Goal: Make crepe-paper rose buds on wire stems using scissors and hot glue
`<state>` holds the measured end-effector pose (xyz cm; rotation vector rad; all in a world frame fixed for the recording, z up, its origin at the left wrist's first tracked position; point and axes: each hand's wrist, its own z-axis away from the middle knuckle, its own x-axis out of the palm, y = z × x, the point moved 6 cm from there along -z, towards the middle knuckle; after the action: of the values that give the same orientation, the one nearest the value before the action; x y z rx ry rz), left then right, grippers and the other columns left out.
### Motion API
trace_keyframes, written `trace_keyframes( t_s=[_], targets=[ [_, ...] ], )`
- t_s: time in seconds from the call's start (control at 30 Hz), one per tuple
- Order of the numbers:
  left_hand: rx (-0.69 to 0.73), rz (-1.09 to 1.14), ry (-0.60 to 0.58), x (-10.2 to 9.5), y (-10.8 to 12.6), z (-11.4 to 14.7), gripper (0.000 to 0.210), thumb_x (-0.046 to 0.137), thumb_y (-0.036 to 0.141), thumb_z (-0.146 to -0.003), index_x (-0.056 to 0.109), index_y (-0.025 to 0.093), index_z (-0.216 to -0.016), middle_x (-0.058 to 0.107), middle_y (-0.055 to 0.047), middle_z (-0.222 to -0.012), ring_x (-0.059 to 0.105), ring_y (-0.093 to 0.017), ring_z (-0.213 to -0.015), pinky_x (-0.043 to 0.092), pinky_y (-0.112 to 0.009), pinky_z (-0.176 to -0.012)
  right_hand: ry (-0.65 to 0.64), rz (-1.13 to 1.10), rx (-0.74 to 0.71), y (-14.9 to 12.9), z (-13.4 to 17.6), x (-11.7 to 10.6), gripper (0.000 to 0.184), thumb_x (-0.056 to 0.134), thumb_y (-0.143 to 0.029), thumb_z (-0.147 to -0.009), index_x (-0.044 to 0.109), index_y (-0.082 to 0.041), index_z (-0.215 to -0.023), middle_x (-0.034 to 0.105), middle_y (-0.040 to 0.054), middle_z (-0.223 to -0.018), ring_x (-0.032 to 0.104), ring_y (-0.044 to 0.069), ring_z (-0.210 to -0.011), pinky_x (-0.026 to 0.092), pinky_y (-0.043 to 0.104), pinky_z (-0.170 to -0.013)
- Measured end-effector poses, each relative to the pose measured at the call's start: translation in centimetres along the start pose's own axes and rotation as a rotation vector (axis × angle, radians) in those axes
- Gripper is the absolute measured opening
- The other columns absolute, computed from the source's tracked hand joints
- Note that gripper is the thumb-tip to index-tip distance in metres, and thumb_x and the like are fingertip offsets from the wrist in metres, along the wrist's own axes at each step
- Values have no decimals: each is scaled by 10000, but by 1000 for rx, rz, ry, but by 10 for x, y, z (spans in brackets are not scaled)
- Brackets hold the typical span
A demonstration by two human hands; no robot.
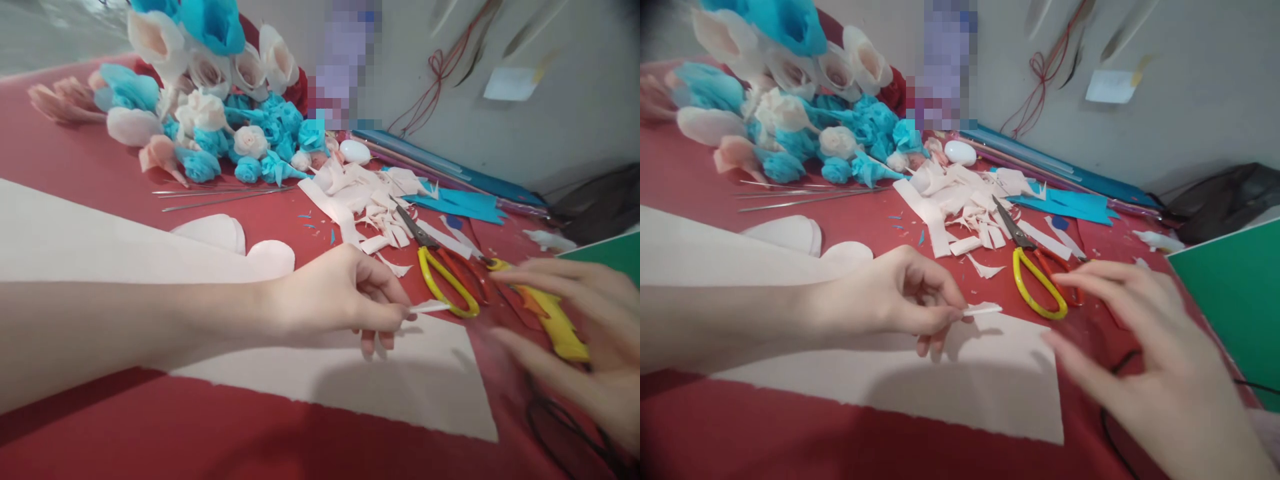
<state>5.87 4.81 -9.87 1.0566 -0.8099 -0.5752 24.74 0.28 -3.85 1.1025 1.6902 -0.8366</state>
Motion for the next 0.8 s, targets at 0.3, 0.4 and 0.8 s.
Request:
trace_keyframes(
  t_s=[0.3,0.4,0.8],
  targets=[
    [24,-3,-35,1,0,0,126,519,50,-691,617,128,-671,524,87,-444,481,-17,-375,434,-101,-444,-223,-321,-221,-62,-47,25,169,578,-444,-774,555,-287,-832,565,-23,-863,503,170,-890,434,288,-716],
    [28,-6,-42,1,0,0,134,517,51,-697,621,132,-675,522,90,-443,486,-18,-382,441,-97,-450,-196,-399,-210,-63,-48,25,100,589,-371,-784,562,-275,-791,561,-27,-837,516,150,-847,436,261,-707],
    [2,-56,-43,0,0,0,139,512,50,-697,623,129,-668,547,64,-504,505,-17,-429,430,-72,-439,-128,-417,-195,-60,-43,19,38,623,-308,-739,592,-285,-743,559,14,-755,545,206,-762,470,328,-628]
  ],
)
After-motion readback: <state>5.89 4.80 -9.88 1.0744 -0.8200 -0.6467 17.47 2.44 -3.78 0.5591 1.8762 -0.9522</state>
